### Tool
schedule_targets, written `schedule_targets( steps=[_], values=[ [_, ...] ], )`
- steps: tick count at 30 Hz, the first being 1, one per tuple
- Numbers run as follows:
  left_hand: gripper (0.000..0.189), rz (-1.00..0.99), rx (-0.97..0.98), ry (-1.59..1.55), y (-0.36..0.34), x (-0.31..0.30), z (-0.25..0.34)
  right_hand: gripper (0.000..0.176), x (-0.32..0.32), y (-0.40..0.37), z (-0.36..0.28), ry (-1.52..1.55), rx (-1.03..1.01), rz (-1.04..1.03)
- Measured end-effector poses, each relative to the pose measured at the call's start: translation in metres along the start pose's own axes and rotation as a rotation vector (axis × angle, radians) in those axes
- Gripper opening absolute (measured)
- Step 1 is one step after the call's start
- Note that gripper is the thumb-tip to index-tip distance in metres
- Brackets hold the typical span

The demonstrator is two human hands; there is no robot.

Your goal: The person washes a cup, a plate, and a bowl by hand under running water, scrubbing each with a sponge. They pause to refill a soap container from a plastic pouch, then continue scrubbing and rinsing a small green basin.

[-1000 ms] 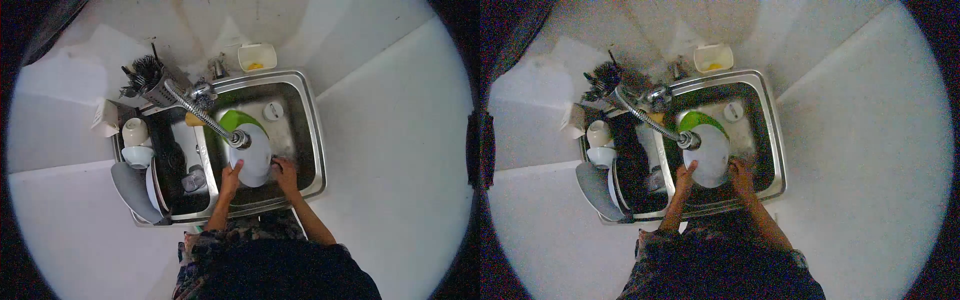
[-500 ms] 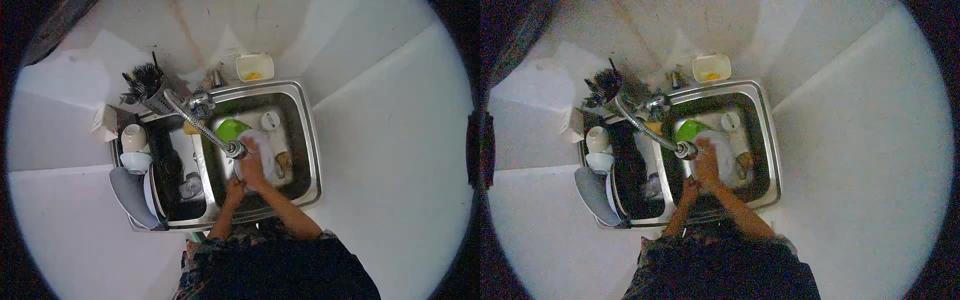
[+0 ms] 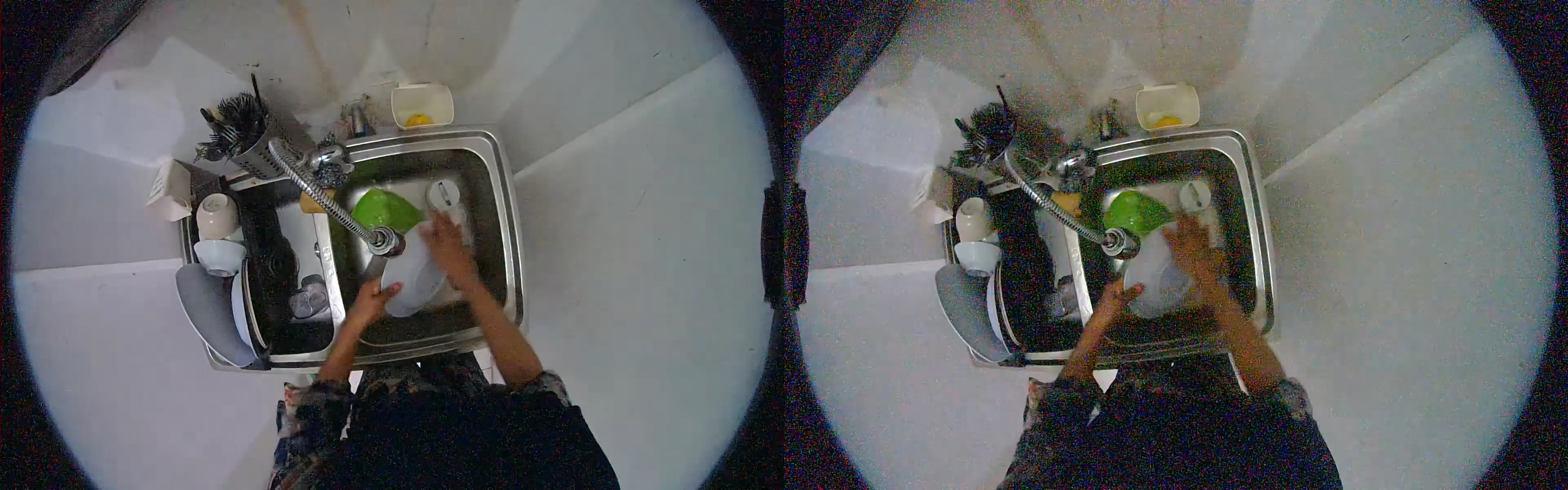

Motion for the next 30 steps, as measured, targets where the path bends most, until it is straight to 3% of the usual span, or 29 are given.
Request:
schedule_targets(
  steps=[2,4,7,8,10,11,12,13,14,15,16,18,19,20,21,22,23,24,25,26,28,30],
  values=[
    [0.052,-0.023,0.087,-0.072,0.015,-0.006,-0.002,0.049,0.006,0.053,0.050,0.261,-0.360,-0.299],
    [0.054,0.053,0.368,0.165,0.039,-0.017,0.026,0.043,-0.016,0.041,0.081,0.610,-0.094,-0.415],
    [0.057,0.051,0.245,0.289,0.066,-0.014,0.058,0.035,-0.026,0.026,0.107,0.792,-0.066,-0.430],
    [0.057,0.055,0.245,0.282,0.081,0.002,0.045,0.035,-0.016,0.019,0.116,0.784,-0.067,-0.430],
    [0.059,0.328,0.375,0.517,0.120,0.037,0.003,0.028,0.007,0.013,0.140,1.101,0.156,-0.183],
    [0.059,0.330,0.375,0.514,0.126,0.052,-0.002,0.023,-0.004,-0.009,0.122,1.118,0.010,-0.191],
    [0.057,0.550,0.448,0.709,0.124,0.061,-0.002,0.023,-0.014,-0.029,0.098,1.119,0.009,-0.190],
    [0.056,0.773,0.516,0.902,0.117,0.067,-0.001,0.023,-0.027,-0.050,0.074,0.872,-0.056,0.021],
    [0.056,0.767,0.511,0.903,0.107,0.068,0.003,0.023,-0.034,-0.068,0.056,0.618,-0.112,0.219],
    [0.054,0.717,0.370,0.577,0.096,0.062,0.008,0.023,-0.025,-0.077,0.048,0.450,-0.087,0.094],
    [0.053,0.656,0.229,0.256,0.083,0.055,0.019,0.023,-0.012,-0.079,0.052,0.455,-0.082,0.093],
    [0.052,0.497,-0.058,-0.373,0.057,0.044,0.038,0.031,0.023,-0.089,0.045,-0.174,-0.556,0.172],
    [0.052,0.406,-0.205,-0.686,0.046,0.044,0.037,0.031,0.023,-0.095,0.039,-0.172,-0.555,0.173],
    [0.052,0.407,-0.203,-0.685,0.040,0.036,0.016,0.035,0.018,-0.107,0.025,-0.049,-0.720,0.092],
    [0.054,0.423,-0.178,-0.873,0.036,0.029,-0.019,0.038,0.015,-0.116,0.016,0.077,-0.881,0.010],
    [0.056,0.437,-0.150,-1.060,0.033,0.026,-0.038,0.038,0.018,-0.113,0.020,0.079,-0.882,0.013],
    [0.056,0.437,-0.147,-1.060,0.026,0.022,-0.027,0.043,0.028,-0.101,0.032,-0.155,-0.852,0.011],
    [0.054,0.574,-0.118,-1.053,0.012,0.013,-0.002,0.047,0.041,-0.084,0.050,-0.390,-0.817,0.009],
    [0.052,0.713,-0.091,-1.043,0.001,0.007,0.010,0.056,0.061,-0.048,0.076,-0.309,-0.754,0.040],
    [0.052,0.716,-0.090,-1.044,0.000,0.010,-0.001,0.056,0.052,-0.040,0.063,-0.310,-0.757,0.039],
    [0.049,0.627,0.027,-1.050,0.001,0.023,-0.026,0.062,0.017,-0.028,0.029,-0.321,-0.663,0.326],
    [0.047,0.659,-0.006,-1.062,-0.001,0.042,-0.017,0.063,0.043,-0.015,0.014,-0.175,-0.686,0.304]
  ],
)
Point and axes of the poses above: each hand's wrist, its own y-axis towards the middle knuckle, its own x-axis out of the palm, z = x × y, the point moved 3 cm from there along y, towards the middle knuckle, and after that the axes turned 12 degrees about x, right-handed, at the moved point
